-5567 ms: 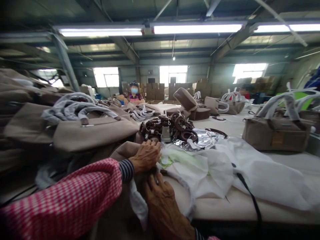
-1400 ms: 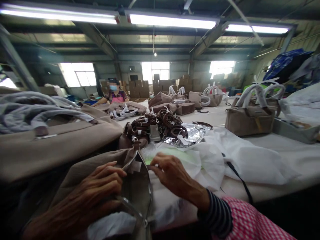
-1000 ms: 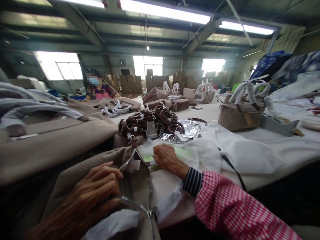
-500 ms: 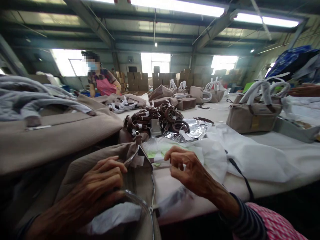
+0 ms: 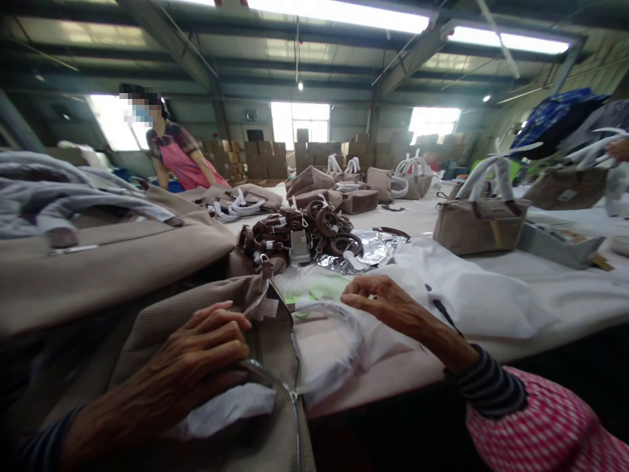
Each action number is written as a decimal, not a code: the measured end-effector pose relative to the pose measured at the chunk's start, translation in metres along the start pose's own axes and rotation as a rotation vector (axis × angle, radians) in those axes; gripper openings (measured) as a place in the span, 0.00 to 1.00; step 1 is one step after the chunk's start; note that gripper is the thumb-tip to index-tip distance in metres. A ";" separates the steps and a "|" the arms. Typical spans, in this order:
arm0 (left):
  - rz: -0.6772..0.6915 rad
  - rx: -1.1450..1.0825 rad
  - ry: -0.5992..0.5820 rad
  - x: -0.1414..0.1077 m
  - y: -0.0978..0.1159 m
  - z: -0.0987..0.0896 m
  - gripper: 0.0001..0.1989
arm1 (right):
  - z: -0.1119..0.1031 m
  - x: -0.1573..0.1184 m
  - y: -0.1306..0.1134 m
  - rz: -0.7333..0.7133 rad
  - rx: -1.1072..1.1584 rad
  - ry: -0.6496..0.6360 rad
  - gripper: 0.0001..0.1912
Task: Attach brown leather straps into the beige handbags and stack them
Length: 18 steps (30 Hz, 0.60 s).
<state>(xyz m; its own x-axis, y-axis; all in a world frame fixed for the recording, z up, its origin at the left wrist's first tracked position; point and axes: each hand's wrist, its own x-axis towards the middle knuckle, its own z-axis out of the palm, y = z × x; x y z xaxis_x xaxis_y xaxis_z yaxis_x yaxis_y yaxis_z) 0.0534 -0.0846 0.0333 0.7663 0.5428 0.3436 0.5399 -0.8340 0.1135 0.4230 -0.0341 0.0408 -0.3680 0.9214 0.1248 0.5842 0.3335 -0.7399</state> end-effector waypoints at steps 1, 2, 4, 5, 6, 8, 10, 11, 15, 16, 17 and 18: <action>0.002 0.005 0.000 0.000 0.000 0.000 0.09 | 0.001 0.007 -0.001 -0.025 -0.057 0.030 0.17; 0.004 0.009 0.003 0.000 0.000 -0.001 0.09 | 0.004 0.015 -0.003 -0.050 -0.114 0.046 0.15; 0.012 0.018 0.017 0.001 0.000 -0.002 0.09 | 0.012 0.031 -0.006 -0.088 -0.242 0.054 0.11; 0.015 0.021 0.023 0.001 0.001 -0.002 0.09 | 0.017 0.040 -0.008 -0.105 -0.313 0.050 0.10; 0.019 0.023 0.031 0.001 0.001 -0.002 0.10 | 0.022 0.048 -0.010 -0.121 -0.382 0.046 0.09; 0.036 0.020 0.044 0.000 0.001 -0.002 0.10 | 0.033 0.063 -0.014 -0.132 -0.484 0.008 0.09; 0.043 0.013 0.046 -0.001 0.001 -0.003 0.10 | 0.042 0.076 -0.017 -0.106 -0.520 -0.074 0.11; 0.043 0.009 0.042 -0.002 0.001 -0.003 0.10 | 0.046 0.080 -0.018 -0.088 -0.521 -0.106 0.11; 0.022 -0.015 0.020 -0.002 0.001 -0.006 0.09 | 0.052 0.084 -0.017 -0.077 -0.492 -0.122 0.08; 0.020 -0.024 0.017 -0.002 0.001 -0.007 0.09 | 0.051 0.084 -0.015 -0.089 -0.476 -0.125 0.08; 0.019 -0.031 0.015 -0.002 0.001 -0.007 0.08 | 0.050 0.084 -0.013 -0.103 -0.456 -0.144 0.08; 0.019 -0.037 0.012 -0.002 0.001 -0.007 0.08 | 0.049 0.084 -0.011 -0.118 -0.436 -0.173 0.08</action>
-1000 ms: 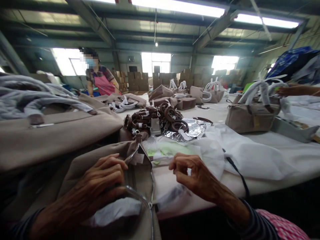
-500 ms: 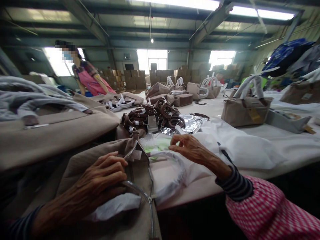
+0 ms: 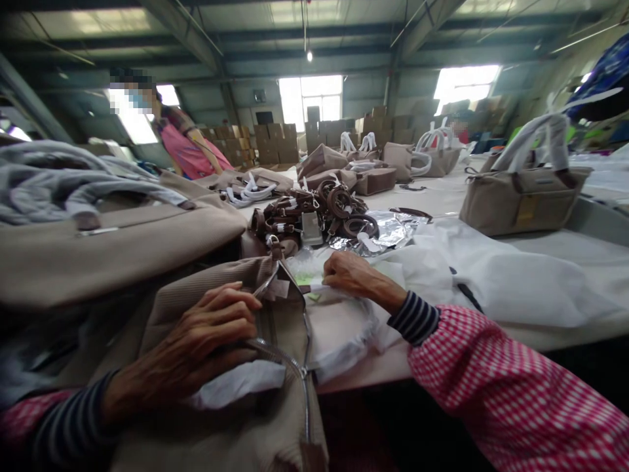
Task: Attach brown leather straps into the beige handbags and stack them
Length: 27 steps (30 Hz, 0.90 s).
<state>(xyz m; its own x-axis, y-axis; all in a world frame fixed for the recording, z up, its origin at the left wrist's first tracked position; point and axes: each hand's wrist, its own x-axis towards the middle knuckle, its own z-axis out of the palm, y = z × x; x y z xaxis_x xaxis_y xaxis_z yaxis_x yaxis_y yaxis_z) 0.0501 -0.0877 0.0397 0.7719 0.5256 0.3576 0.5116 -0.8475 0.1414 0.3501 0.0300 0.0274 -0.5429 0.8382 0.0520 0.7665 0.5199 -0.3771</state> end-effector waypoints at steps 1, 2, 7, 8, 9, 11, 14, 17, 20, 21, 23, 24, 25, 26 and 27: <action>0.002 -0.005 -0.001 0.000 0.000 0.000 0.08 | -0.001 0.000 0.002 -0.021 0.019 -0.029 0.08; 0.005 -0.006 -0.001 -0.001 0.001 0.000 0.07 | -0.001 0.001 0.004 -0.038 0.035 -0.059 0.08; 0.012 0.023 0.009 -0.006 0.002 -0.001 0.05 | -0.006 -0.005 -0.005 -0.047 0.046 0.051 0.07; 0.016 0.023 0.007 -0.007 0.002 -0.001 0.05 | -0.006 -0.009 -0.010 -0.054 0.081 0.141 0.07; 0.018 0.016 0.005 -0.008 0.002 -0.001 0.05 | -0.005 -0.014 -0.018 -0.078 0.146 0.214 0.07; 0.010 -0.008 0.002 -0.008 0.002 -0.001 0.06 | 0.000 -0.024 -0.034 -0.174 0.347 0.244 0.07; 0.001 -0.045 0.012 -0.004 0.002 -0.002 0.07 | 0.015 -0.030 -0.060 -0.316 0.502 0.047 0.04; -0.023 -0.152 0.022 0.002 0.004 -0.008 0.07 | 0.031 -0.025 -0.075 -0.343 0.366 -0.049 0.07; -0.082 -0.320 0.051 0.009 0.009 -0.012 0.16 | 0.043 -0.024 -0.075 -0.380 0.327 0.049 0.09; -0.101 -0.350 0.050 0.011 0.011 -0.013 0.19 | 0.046 -0.025 -0.073 -0.395 0.342 0.085 0.09; -0.138 -0.328 0.013 0.016 0.015 -0.014 0.21 | 0.054 -0.030 -0.067 -0.418 0.381 0.125 0.09; -0.152 -0.274 -0.021 0.019 0.017 -0.014 0.21 | 0.057 -0.032 -0.065 -0.433 0.401 0.128 0.09; -0.157 -0.196 -0.061 0.022 0.017 -0.015 0.20 | 0.061 -0.034 -0.064 -0.451 0.419 0.130 0.09; -0.153 -0.100 -0.109 0.027 0.018 -0.016 0.19 | 0.064 -0.035 -0.063 -0.472 0.429 0.135 0.09; -0.139 0.010 -0.161 0.031 0.017 -0.018 0.17 | 0.066 -0.036 -0.063 -0.496 0.429 0.139 0.09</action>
<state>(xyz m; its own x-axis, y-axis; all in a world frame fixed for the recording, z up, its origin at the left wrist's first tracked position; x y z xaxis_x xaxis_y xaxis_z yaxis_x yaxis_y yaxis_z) 0.0761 -0.0872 0.0703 0.7435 0.6432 0.1832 0.6204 -0.7656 0.1701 0.2984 -0.0439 -0.0118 -0.7245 0.5453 0.4216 0.2177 0.7614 -0.6107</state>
